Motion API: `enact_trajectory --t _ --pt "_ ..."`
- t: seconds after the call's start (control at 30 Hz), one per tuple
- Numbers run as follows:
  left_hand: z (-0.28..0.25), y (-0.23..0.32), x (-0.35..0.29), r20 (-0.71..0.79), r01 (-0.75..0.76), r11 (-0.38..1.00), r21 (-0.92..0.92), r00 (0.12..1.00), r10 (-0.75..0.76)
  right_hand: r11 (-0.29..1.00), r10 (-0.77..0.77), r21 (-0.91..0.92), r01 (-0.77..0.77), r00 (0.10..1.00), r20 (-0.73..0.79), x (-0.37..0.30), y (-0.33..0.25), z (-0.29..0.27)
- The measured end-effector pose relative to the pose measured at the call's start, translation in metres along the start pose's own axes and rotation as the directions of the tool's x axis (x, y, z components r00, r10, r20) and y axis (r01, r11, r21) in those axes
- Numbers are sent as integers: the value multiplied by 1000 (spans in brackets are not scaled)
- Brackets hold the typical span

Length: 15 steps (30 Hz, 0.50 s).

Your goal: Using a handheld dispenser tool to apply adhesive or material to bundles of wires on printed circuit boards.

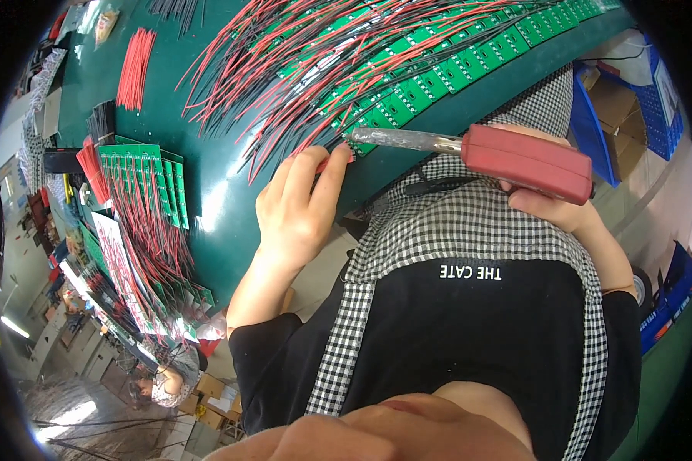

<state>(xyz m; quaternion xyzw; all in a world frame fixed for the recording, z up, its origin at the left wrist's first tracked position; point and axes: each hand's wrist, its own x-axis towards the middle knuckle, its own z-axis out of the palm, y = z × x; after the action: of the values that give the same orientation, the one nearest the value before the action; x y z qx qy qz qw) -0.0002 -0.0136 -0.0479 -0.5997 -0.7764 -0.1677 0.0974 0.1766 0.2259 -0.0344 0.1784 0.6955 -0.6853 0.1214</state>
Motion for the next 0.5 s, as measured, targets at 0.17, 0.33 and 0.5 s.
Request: enact_trajectory --t 0.17,0.33,0.5 --pt "-1 0 1 14 4 1000 -6 1000 -4 915 -242 -333 226 970 -6 -2 8 -5" --pt "-3 5 -1 75 67 998 11 995 -67 879 -349 -359 315 937 -32 -1 11 -1" --pt "-2 3 1 63 36 999 19 997 -37 985 -80 148 86 996 -48 -4 7 1"
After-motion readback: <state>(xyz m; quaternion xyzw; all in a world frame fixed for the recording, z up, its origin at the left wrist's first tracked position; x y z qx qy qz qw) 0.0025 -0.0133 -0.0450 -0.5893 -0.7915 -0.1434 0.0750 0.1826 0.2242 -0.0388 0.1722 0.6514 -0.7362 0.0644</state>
